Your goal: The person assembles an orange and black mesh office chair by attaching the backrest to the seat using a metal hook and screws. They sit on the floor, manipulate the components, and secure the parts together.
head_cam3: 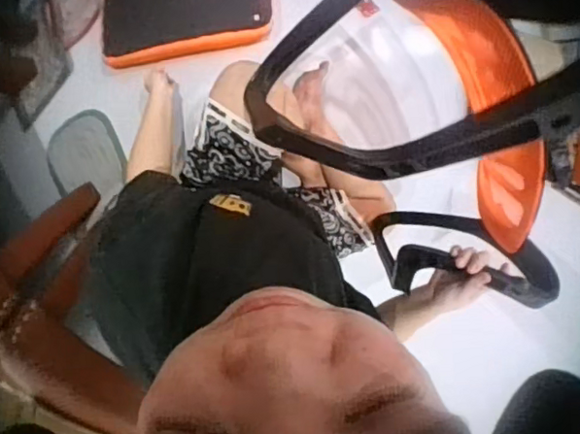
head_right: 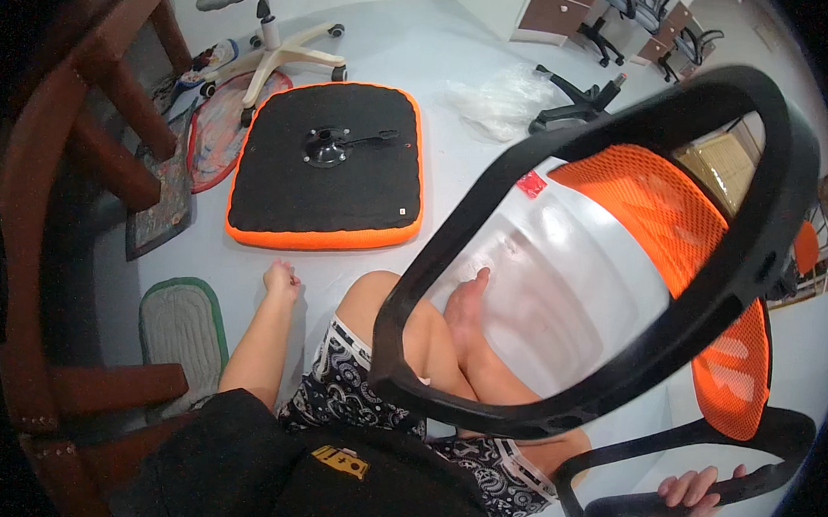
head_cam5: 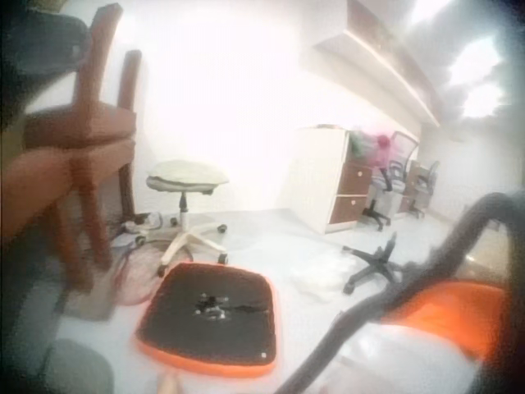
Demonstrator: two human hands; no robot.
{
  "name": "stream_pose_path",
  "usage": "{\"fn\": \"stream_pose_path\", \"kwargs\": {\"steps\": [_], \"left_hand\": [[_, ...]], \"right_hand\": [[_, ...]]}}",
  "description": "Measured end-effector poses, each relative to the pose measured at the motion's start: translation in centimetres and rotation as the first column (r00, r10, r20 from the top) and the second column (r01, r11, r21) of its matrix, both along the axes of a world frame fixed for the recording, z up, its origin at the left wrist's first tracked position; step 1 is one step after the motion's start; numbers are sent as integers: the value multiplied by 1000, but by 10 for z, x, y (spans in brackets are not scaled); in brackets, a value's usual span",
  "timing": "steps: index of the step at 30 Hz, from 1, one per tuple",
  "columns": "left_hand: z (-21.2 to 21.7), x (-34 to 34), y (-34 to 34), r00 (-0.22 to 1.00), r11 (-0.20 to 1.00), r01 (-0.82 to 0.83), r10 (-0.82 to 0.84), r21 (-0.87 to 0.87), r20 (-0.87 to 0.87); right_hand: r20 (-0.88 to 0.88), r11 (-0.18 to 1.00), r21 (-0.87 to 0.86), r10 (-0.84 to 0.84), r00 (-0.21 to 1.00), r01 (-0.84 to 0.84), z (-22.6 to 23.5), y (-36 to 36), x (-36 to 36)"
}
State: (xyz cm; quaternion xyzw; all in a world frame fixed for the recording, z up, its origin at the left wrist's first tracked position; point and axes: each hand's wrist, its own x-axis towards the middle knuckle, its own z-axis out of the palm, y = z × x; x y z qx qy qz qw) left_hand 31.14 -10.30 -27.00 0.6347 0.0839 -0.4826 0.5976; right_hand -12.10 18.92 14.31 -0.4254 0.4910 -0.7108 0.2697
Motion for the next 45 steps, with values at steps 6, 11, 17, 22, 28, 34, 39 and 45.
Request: {"fn": "stream_pose_path", "kwargs": {"steps": [6, 11, 17, 22, 28, 34, 39, 45], "left_hand": [[1, 5, -36, 962, 990, -130, 110, -61, -251], [21, 1, -50, 951, 998, -43, 29, -40, -308], [3, 7, -49, 947, 980, -79, 16, -184, -322], [4, -4, -62, 908, 917, 34, -194, -397, -372], [27, 27, -74, 975, 896, 148, -204, -419, -92], [74, 42, -96, 982, 844, 156, -190, -513, -13], [145, 60, -98, 943, 836, 257, -108, -484, 314], [285, 88, -77, 587, 690, 619, -89, -375, 805]], "right_hand": [[-4, 990, 36, -134, 991, 134, 1, 0, 13], [39, 989, -17, -143, 989, 144, -2, 3, 24], [194, 996, -89, 28, 981, -10, -4, 5, 23], [140, 980, -90, 191, 972, -180, -2, 13, 4], [198, 987, -153, 80, 977, -50, -11, -9, 13], [188, 973, -196, 156, 970, -119, -9, 0, 7], [165, 974, -216, 105, 981, -68, -7, 9, 11], [238, 968, -246, 102, 966, -42, -4, 9, 6]]}}
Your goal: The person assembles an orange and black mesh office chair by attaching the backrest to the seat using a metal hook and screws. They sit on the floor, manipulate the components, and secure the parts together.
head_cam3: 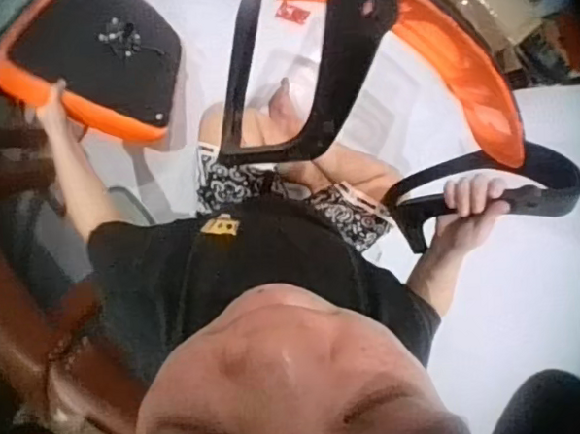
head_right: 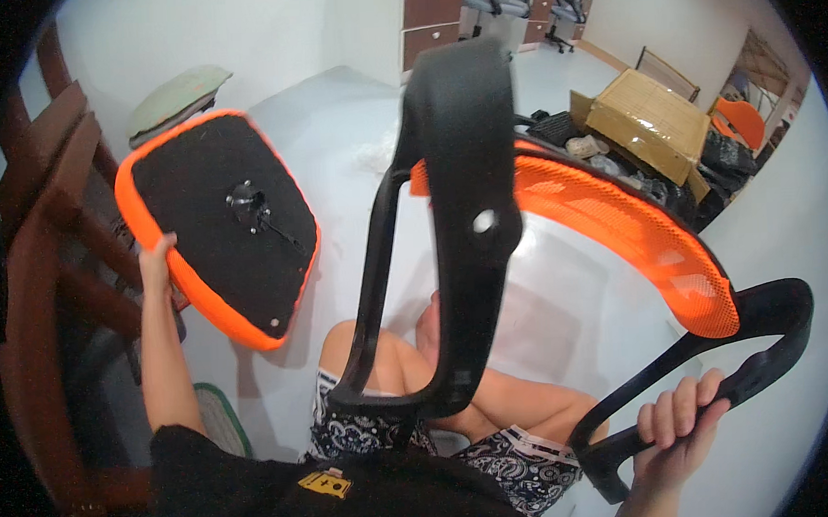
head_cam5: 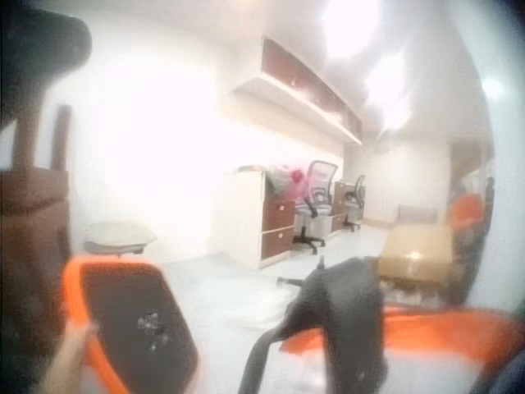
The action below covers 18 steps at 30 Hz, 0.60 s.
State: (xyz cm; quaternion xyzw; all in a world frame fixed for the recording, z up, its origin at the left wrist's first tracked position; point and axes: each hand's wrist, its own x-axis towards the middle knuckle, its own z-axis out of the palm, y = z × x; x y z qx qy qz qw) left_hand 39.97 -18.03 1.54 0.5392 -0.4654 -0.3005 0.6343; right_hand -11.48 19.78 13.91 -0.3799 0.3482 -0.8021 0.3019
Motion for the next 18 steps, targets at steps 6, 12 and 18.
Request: {"fn": "stream_pose_path", "kwargs": {"steps": [6, 12, 18], "left_hand": [[118, -34, 27, 718, 996, -57, -2, 62, 696], [147, -81, -9, 323, 931, 30, -354, 365, 878], [139, -139, -32, 168, 898, 3, -434, 440, 885]], "right_hand": [[-43, 993, -46, 109, 993, -111, 2, 4, -21], [-6, 988, -83, 131, 991, -131, -4, 2, -23], [-26, 986, -77, 147, 989, -149, 1, 12, -20]]}}
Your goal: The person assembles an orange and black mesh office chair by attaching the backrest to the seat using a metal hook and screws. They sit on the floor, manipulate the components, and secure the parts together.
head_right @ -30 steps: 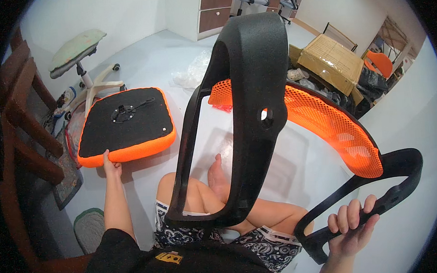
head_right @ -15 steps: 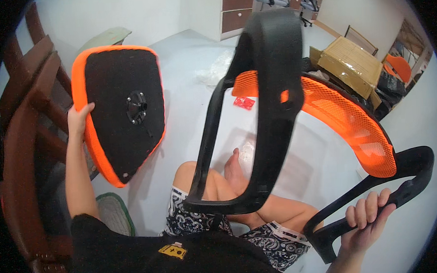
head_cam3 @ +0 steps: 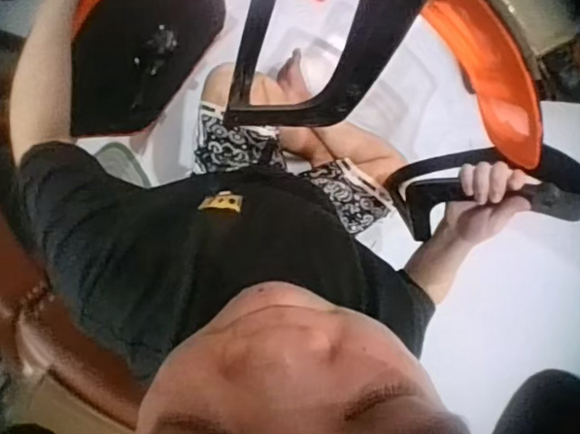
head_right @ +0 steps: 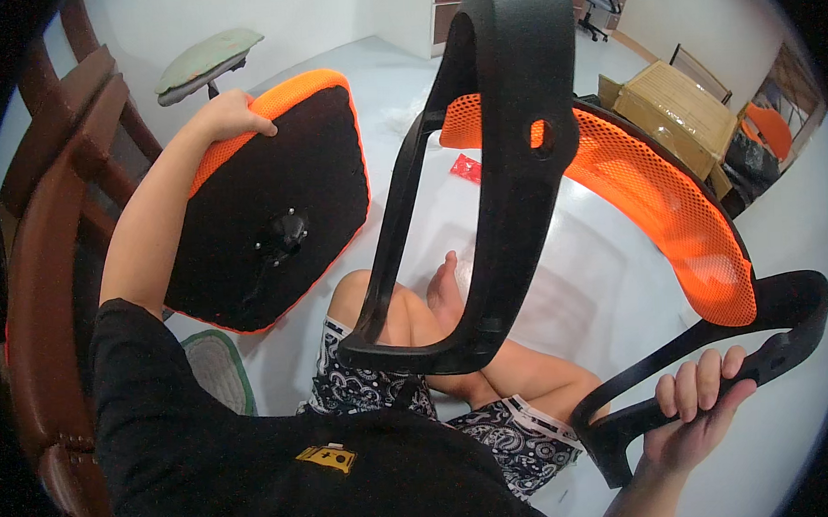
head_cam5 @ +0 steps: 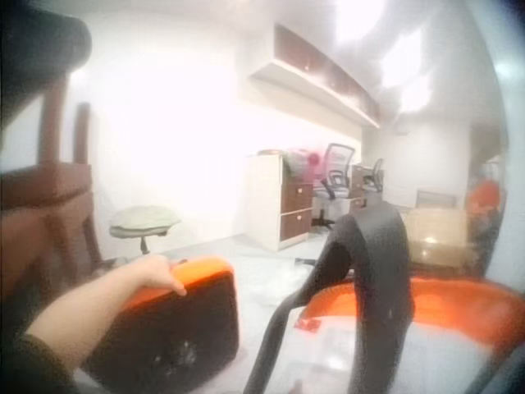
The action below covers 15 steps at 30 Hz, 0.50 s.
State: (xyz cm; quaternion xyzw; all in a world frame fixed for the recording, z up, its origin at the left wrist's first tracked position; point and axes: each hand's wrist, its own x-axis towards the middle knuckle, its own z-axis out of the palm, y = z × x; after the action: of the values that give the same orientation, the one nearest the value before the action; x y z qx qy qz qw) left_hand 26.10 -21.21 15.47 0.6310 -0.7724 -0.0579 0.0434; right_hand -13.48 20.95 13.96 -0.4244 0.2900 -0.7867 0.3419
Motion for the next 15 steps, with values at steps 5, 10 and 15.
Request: {"fn": "stream_pose_path", "kwargs": {"steps": [5, 10, 15], "left_hand": [[9, -14, 22, 972, 990, 5, 28, -140, 234], [13, -3, 64, 959, 965, 26, 49, -259, 278], [9, 32, 96, 953, 937, 109, -3, -332, 303]], "right_hand": [[1, 1000, 2, -3, 1000, 3, -2, -3, 2], [15, 999, 6, 43, 999, -43, -1, -14, -11], [117, 997, 65, 37, 992, -45, 14, -26, -8]]}}
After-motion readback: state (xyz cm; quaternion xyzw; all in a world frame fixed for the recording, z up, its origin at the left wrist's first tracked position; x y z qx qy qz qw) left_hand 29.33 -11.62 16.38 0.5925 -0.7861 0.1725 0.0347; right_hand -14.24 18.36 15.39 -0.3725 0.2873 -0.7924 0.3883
